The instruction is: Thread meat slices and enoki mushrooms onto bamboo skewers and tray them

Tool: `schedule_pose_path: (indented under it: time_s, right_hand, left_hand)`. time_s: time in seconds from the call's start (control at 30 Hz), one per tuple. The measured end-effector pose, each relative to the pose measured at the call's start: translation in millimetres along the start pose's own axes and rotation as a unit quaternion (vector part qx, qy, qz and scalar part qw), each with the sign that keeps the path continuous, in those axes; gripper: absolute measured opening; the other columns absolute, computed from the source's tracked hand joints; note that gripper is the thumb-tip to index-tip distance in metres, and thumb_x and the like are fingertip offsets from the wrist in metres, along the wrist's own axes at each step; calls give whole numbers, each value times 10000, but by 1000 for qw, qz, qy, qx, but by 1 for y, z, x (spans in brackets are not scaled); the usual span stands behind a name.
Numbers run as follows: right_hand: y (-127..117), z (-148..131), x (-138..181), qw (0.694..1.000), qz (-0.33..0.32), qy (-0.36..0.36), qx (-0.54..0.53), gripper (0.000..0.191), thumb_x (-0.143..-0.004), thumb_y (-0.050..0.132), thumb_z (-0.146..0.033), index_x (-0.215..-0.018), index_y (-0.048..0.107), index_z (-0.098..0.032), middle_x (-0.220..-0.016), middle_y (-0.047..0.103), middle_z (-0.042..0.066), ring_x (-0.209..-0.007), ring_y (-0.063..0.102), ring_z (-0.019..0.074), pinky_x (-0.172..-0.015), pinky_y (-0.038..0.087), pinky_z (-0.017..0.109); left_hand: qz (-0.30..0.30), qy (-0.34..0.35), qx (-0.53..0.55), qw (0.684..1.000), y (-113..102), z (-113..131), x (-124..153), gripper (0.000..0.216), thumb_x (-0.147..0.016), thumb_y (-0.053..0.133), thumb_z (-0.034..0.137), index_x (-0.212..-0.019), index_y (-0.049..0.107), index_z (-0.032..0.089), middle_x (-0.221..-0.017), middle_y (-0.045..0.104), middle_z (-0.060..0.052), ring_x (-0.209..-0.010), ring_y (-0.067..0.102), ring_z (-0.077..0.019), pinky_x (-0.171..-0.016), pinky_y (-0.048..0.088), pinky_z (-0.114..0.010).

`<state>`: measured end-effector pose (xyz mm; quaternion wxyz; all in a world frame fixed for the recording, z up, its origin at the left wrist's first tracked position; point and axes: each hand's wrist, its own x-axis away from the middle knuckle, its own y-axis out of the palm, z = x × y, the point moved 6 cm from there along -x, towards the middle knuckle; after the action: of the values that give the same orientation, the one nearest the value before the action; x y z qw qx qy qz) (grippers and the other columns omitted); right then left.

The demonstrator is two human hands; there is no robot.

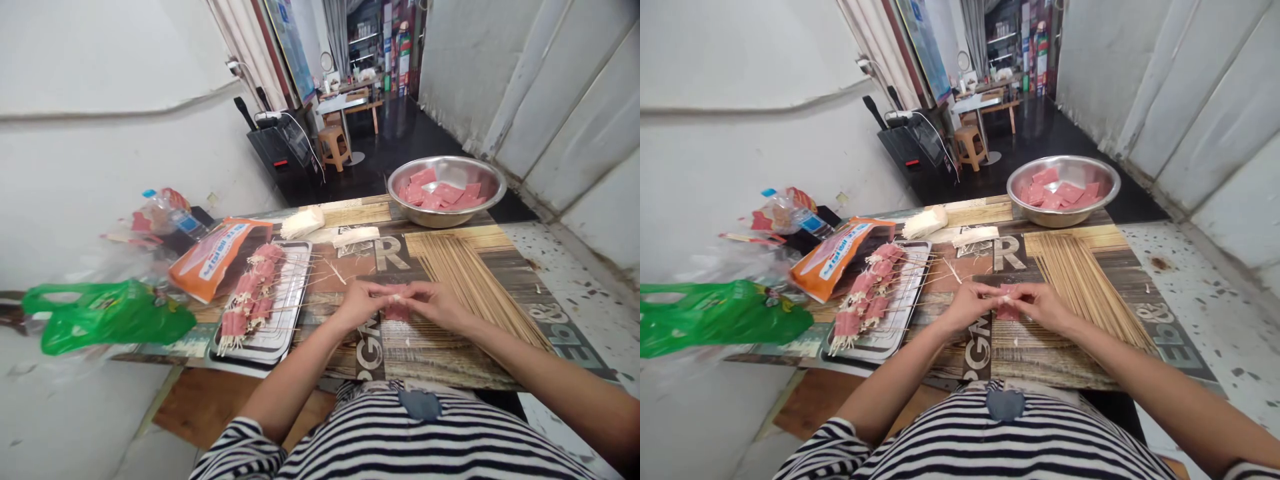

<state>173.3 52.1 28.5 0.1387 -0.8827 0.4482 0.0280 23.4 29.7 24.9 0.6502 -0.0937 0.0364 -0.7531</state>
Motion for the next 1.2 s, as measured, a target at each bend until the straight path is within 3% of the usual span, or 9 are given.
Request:
schedule_pose_path:
  time_s: [0.17,0.27,0.37,0.53,0.67,0.83,0.93,1.03,1.2]
  right_hand:
    - [1,0,11,964,-15,-163,208,184,-916,552,-272,-879,723,-212,-904,743,36,-833,676,162,-772,533,302]
    - [6,-4,20,922,-19,-249,296,220,-938,509,-199,-1047,699,-209,-1094,718,61,-1019,645,176,-879,524,327]
    - [12,-9,27,876,-18,-303,376,255,-948,472,-165,-1102,676,-175,-1146,695,101,-1079,618,195,-919,518,363]
    - [25,-10,33,796,-59,-323,509,313,-961,372,-110,-1043,675,-123,-1016,709,133,-951,626,199,-881,516,351]
    - [36,-4,35,739,-83,-324,585,267,-967,424,-192,-948,674,-101,-913,688,125,-867,603,219,-834,505,388]
    - [44,3,37,695,-113,-307,640,200,-908,472,-85,-857,664,-96,-816,650,110,-770,565,207,-736,477,371]
    - [43,-1,39,703,-90,-313,632,223,-912,452,-77,-836,661,-89,-794,642,118,-762,564,208,-727,471,366]
    - [40,-6,40,738,-51,-316,594,243,-940,426,-100,-922,668,-83,-874,668,133,-817,588,213,-753,485,368]
    - [21,-9,31,877,10,-223,426,245,-970,456,-219,-995,692,-156,-968,716,104,-900,642,196,-814,511,355]
  left_hand:
    - [8,150,-169,974,10,-7,3,118,-813,689,227,-890,773,197,-933,765,-77,-863,710,-193,-825,538,-319]
    - [-30,285,-242,927,18,1,10,176,-898,586,236,-898,760,204,-940,762,-91,-871,701,-176,-842,519,-326]
    - [-62,353,-319,878,22,3,17,255,-953,493,253,-965,734,171,-997,745,-124,-931,679,-192,-859,508,-356]
    - [-116,347,-451,814,23,-10,18,300,-992,395,212,-1046,678,126,-1095,705,-143,-1040,620,-213,-911,494,-387]
    - [-151,341,-476,796,22,-14,19,244,-968,443,185,-1098,644,135,-1105,686,-141,-1079,599,-219,-954,480,-391]
    - [-168,355,-491,777,23,-4,26,270,-944,478,252,-1108,632,103,-1107,660,-161,-1111,573,-246,-1026,441,-397]
    - [-163,352,-461,798,23,1,25,308,-952,487,348,-1088,632,112,-1085,663,-151,-1082,592,-235,-1017,447,-394]
    - [-140,339,-431,824,25,2,22,291,-997,402,295,-1011,653,149,-989,693,-114,-983,634,-192,-953,478,-367]
    - [-27,324,-332,886,15,5,24,256,-962,488,291,-945,716,175,-978,737,-116,-904,672,-192,-834,518,-355]
